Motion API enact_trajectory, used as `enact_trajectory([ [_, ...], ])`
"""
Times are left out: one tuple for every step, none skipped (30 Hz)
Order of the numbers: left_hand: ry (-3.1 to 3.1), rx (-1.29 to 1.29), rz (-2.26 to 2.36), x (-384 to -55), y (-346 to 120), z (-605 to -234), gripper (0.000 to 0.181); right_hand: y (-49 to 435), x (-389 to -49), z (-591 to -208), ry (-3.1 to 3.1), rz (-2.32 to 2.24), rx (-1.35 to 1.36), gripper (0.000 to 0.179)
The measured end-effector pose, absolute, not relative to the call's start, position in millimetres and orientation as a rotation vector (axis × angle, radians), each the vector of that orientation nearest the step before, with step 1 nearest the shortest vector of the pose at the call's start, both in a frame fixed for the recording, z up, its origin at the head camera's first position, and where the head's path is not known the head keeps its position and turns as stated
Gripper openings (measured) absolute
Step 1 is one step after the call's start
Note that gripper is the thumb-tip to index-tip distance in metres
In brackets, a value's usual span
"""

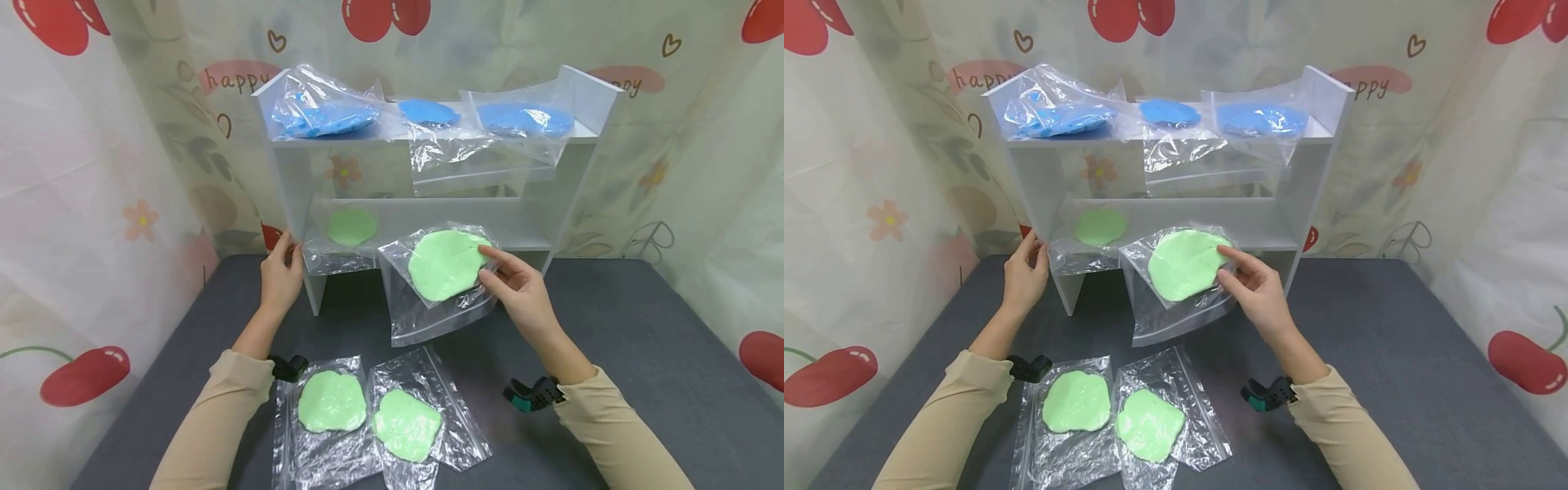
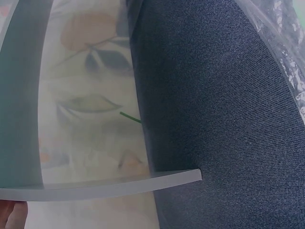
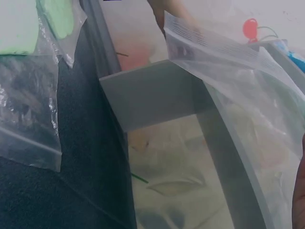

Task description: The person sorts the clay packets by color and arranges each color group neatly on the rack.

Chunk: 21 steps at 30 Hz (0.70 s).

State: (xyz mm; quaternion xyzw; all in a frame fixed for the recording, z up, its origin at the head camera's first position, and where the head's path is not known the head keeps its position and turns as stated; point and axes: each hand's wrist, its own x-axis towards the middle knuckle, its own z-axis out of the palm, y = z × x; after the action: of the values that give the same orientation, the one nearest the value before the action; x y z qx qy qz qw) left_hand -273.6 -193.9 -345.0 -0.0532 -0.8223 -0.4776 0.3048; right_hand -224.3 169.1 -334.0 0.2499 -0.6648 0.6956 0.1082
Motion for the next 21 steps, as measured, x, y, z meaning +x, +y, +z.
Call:
enact_trajectory([
  [-2.179, -0.143, -1.270, -273.6, -193.9, -344.7, 0.040, 168.0, -225.1, -333.2, -1.940, 2.054, 0.727, 0.039],
  [-2.181, -0.144, -1.273, -273.6, -194.0, -344.5, 0.040, 166.7, -225.8, -332.5, -1.923, 2.066, 0.716, 0.039],
  [-2.184, -0.144, -1.277, -273.4, -194.1, -344.2, 0.040, 165.4, -226.8, -331.8, -1.906, 2.079, 0.699, 0.039],
  [-2.187, -0.143, -1.282, -273.3, -194.2, -343.9, 0.040, 164.1, -227.8, -331.2, -1.891, 2.097, 0.685, 0.039],
  [-2.190, -0.141, -1.287, -273.1, -194.2, -343.7, 0.041, 162.8, -228.6, -330.6, -1.876, 2.113, 0.668, 0.039],
  [-2.194, -0.139, -1.292, -272.9, -194.3, -343.6, 0.041, 161.6, -229.6, -330.1, -1.863, 2.129, 0.650, 0.039],
  [-2.197, -0.138, -1.296, -272.9, -194.4, -343.5, 0.042, 160.2, -230.6, -329.6, -1.851, 2.144, 0.630, 0.039],
  [-2.200, -0.136, -1.297, -272.8, -194.5, -343.6, 0.042, 158.9, -231.7, -329.1, -1.838, 2.158, 0.611, 0.039],
  [-2.203, -0.134, -1.299, -272.7, -194.6, -343.6, 0.043, 157.5, -232.9, -328.6, -1.828, 2.168, 0.593, 0.039],
  [-2.204, -0.132, -1.299, -272.7, -194.6, -343.7, 0.043, 156.0, -234.1, -328.1, -1.815, 2.178, 0.577, 0.039],
  [-2.206, -0.132, -1.299, -272.7, -194.6, -343.8, 0.043, 154.6, -235.3, -327.5, -1.804, 2.184, 0.561, 0.039],
  [-2.205, -0.131, -1.297, -272.8, -194.6, -344.0, 0.043, 153.1, -236.7, -327.1, -1.790, 2.191, 0.550, 0.039],
  [-2.204, -0.130, -1.294, -272.9, -194.5, -344.1, 0.042, 151.5, -238.1, -326.7, -1.777, 2.197, 0.543, 0.038],
  [-2.205, -0.127, -1.290, -272.9, -194.6, -344.2, 0.042, 150.1, -239.3, -326.2, -1.765, 2.202, 0.537, 0.038],
  [-2.204, -0.126, -1.289, -272.9, -194.5, -344.3, 0.042, 148.7, -240.5, -325.6, -1.749, 2.214, 0.533, 0.038],
  [-2.203, -0.124, -1.286, -273.0, -194.4, -344.4, 0.041, 147.2, -241.6, -325.1, -1.736, 2.221, 0.522, 0.038],
  [-2.202, -0.124, -1.285, -273.0, -194.4, -344.4, 0.041, 145.7, -242.6, -324.5, -1.725, 2.228, 0.509, 0.038],
  [-2.201, -0.123, -1.283, -273.0, -194.3, -344.4, 0.041, 144.2, -243.6, -323.7, -1.717, 2.234, 0.495, 0.038],
  [-2.200, -0.123, -1.282, -273.1, -194.3, -344.4, 0.041, 142.7, -244.4, -322.9, -1.711, 2.237, 0.478, 0.038],
  [-2.200, -0.122, -1.281, -273.2, -194.5, -344.4, 0.041, 141.2, -245.3, -322.0, -1.705, 2.240, 0.457, 0.039],
  [-2.199, -0.124, -1.281, -273.3, -194.5, -344.4, 0.041, 139.7, -246.3, -320.9, -1.698, 2.243, 0.436, 0.039],
])
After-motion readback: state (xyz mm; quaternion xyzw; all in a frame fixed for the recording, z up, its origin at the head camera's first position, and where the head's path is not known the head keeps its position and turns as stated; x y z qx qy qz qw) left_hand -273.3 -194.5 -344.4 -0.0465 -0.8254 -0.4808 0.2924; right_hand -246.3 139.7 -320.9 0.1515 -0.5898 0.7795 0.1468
